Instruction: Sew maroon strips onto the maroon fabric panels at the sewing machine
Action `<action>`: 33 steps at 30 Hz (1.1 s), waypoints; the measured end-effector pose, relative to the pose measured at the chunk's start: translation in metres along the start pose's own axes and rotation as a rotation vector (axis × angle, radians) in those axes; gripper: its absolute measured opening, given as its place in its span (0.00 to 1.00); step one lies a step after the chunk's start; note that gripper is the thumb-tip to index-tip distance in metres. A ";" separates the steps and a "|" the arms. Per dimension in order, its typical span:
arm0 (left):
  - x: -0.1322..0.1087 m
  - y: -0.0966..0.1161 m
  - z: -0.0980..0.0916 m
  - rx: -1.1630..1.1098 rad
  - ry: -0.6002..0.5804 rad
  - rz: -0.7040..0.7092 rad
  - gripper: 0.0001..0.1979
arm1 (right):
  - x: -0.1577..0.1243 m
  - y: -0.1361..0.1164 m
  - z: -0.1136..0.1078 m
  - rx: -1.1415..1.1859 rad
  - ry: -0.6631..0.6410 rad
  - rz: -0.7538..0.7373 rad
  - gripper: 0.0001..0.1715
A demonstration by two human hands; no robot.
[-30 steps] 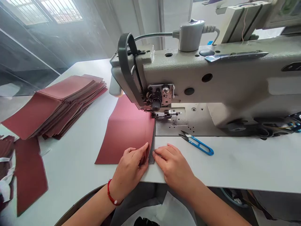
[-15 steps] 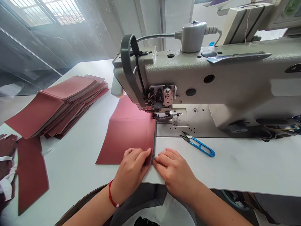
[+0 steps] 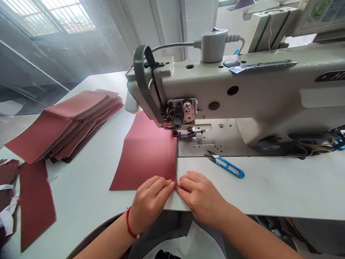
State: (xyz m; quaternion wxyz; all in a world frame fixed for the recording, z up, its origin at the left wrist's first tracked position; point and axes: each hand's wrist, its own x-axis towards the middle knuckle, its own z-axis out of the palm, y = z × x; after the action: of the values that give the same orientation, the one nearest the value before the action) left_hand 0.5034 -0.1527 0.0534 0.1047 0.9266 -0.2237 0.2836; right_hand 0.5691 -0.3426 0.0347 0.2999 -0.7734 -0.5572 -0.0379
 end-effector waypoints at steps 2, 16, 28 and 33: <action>0.002 0.000 -0.003 0.026 -0.025 0.048 0.07 | 0.001 0.002 -0.002 0.011 -0.007 -0.013 0.18; -0.011 -0.012 -0.020 -0.049 -0.207 0.226 0.16 | 0.002 0.001 -0.009 -0.018 -0.048 -0.034 0.21; 0.062 -0.069 0.007 -0.159 -0.424 -0.293 0.23 | 0.000 -0.005 -0.005 -0.013 -0.084 0.040 0.19; 0.051 -0.070 0.009 -0.181 -0.541 -0.326 0.29 | 0.000 -0.002 -0.007 -0.048 -0.095 0.005 0.20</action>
State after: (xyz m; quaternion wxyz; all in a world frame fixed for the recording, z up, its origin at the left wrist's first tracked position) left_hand 0.5786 -0.1117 0.0706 0.1676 0.9789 -0.1165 -0.0143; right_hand 0.5693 -0.3463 0.0411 0.2544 -0.7828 -0.5678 -0.0137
